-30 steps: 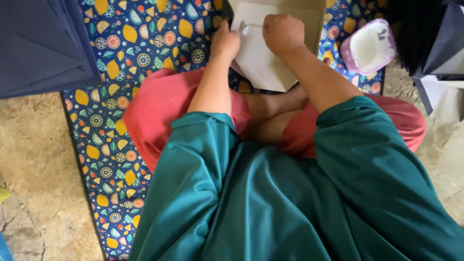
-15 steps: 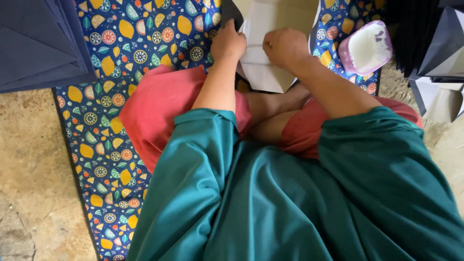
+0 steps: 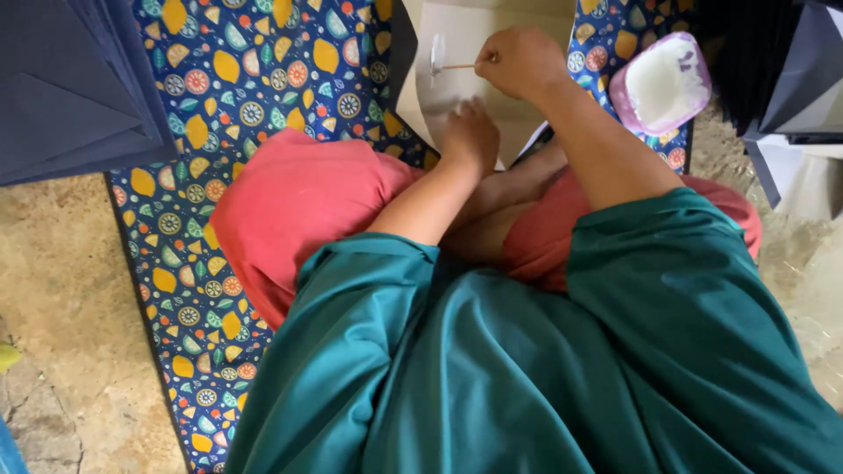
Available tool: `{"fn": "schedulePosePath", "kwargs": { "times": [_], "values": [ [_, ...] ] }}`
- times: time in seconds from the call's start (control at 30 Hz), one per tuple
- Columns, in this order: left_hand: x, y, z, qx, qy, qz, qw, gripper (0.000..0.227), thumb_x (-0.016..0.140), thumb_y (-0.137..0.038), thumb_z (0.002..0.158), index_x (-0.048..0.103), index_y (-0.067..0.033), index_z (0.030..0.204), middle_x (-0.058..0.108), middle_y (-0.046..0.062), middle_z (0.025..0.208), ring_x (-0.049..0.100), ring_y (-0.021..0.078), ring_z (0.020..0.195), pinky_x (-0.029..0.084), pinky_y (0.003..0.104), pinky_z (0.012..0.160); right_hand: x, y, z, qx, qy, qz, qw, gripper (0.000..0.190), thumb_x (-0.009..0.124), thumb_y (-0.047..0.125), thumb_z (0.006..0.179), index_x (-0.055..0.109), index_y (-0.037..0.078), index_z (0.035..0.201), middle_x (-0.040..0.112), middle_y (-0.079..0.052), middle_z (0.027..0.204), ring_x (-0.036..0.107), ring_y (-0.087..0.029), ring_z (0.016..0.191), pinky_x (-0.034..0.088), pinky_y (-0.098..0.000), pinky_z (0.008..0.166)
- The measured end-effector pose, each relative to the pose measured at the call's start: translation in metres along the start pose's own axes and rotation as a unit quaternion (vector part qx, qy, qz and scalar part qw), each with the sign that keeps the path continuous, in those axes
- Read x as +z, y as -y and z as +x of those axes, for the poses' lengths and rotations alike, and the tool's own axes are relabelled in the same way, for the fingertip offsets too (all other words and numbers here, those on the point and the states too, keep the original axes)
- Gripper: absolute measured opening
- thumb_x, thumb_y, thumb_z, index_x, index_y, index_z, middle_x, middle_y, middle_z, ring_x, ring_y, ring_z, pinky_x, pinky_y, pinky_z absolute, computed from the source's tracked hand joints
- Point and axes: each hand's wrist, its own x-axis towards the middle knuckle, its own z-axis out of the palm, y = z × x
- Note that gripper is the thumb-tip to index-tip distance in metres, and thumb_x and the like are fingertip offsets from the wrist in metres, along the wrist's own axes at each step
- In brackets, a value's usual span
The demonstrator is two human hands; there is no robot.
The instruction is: Assembling paper shopping bags by applying glue and folding the paper.
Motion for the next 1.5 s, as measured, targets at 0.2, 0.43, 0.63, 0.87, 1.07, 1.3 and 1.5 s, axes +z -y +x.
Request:
{"fn": "schedulePosePath", "kwargs": {
  "times": [0.2, 0.43, 0.63, 0.87, 1.07, 1.3, 1.5],
  "values": [
    [0.043, -0.005, 0.018, -0.035, -0.077, -0.094, 0.992, 0.065, 0.057, -0.061, 0.091, 0.054, -0.0234, 0.144, 0.019, 0.011, 0.166, 0.03, 0.0486, 0.134, 0.024, 0.055, 0.116, 0.025, -0.016, 0.019, -0.039, -0.165, -0.046, 0.984, 0.019, 0.065, 0.035, 0.092, 0.082, 0.027, 0.095, 0.079, -0.005, 0.09, 0.071, -0.04, 0.074, 0.053, -0.0533, 0.055],
    [0.024, -0.009, 0.008, -0.016, -0.03, -0.036, 0.999, 0.076, 0.044, -0.061, 0.097, 0.035, -0.0181, 0.159, 0.014, 0.023, 0.168, 0.025, 0.0609, 0.141, 0.021, 0.065, 0.117, 0.03, 0.015, 0.024, 0.022, 0.027, -0.193, 0.98, 0.026, 0.056, 0.031, 0.106, 0.078, 0.021, 0.115, 0.079, -0.014, 0.101, 0.077, -0.043, 0.085, 0.06, -0.0501, 0.059],
    [0.037, -0.011, 0.01, -0.008, -0.048, -0.033, 0.998, 0.075, 0.04, -0.056, 0.099, 0.033, -0.0101, 0.158, 0.022, 0.024, 0.166, 0.026, 0.0629, 0.141, 0.026, 0.062, 0.115, 0.017, 0.03, 0.009, 0.007, 0.082, -0.164, 0.983, 0.035, 0.048, 0.024, 0.093, 0.081, 0.026, 0.107, 0.075, -0.007, 0.107, 0.071, -0.035, 0.093, 0.059, -0.0487, 0.061],
    [0.039, -0.013, 0.013, -0.02, -0.073, -0.045, 0.996, 0.072, 0.047, -0.057, 0.095, 0.042, -0.018, 0.155, 0.018, 0.027, 0.165, 0.028, 0.0622, 0.138, 0.031, 0.063, 0.111, 0.032, 0.011, 0.025, 0.028, 0.005, -0.218, 0.975, 0.027, 0.052, 0.023, 0.098, 0.078, 0.017, 0.106, 0.078, -0.012, 0.094, 0.076, -0.039, 0.079, 0.057, -0.0464, 0.054],
    [0.031, -0.013, 0.01, -0.018, -0.04, -0.042, 0.998, 0.075, 0.046, -0.056, 0.096, 0.036, -0.0141, 0.158, 0.016, 0.026, 0.166, 0.027, 0.0632, 0.14, 0.029, 0.062, 0.113, 0.028, 0.009, 0.023, 0.026, 0.009, -0.222, 0.975, 0.027, 0.054, 0.029, 0.104, 0.078, 0.018, 0.107, 0.078, -0.012, 0.095, 0.076, -0.04, 0.082, 0.058, -0.0482, 0.057],
    [0.053, -0.012, 0.024, -0.008, -0.09, -0.064, 0.994, 0.07, 0.047, -0.048, 0.095, 0.041, -0.0081, 0.152, 0.018, 0.028, 0.165, 0.029, 0.0655, 0.137, 0.033, 0.066, 0.108, -0.023, 0.039, -0.006, 0.039, 0.166, -0.114, 0.979, 0.035, 0.05, 0.025, 0.088, 0.081, 0.028, 0.104, 0.074, -0.006, 0.116, 0.067, -0.038, 0.107, 0.057, -0.0549, 0.076],
    [0.028, -0.007, 0.009, -0.013, -0.036, -0.062, 0.997, 0.076, 0.049, -0.058, 0.095, 0.038, -0.0149, 0.157, 0.018, 0.025, 0.165, 0.026, 0.0609, 0.141, 0.024, 0.064, 0.116, -0.007, -0.034, 0.005, 0.093, 0.012, -0.255, 0.962, 0.038, 0.051, 0.032, 0.097, 0.081, 0.012, 0.107, 0.08, -0.017, 0.101, 0.077, -0.043, 0.092, 0.061, -0.0537, 0.064]
  ]
}}
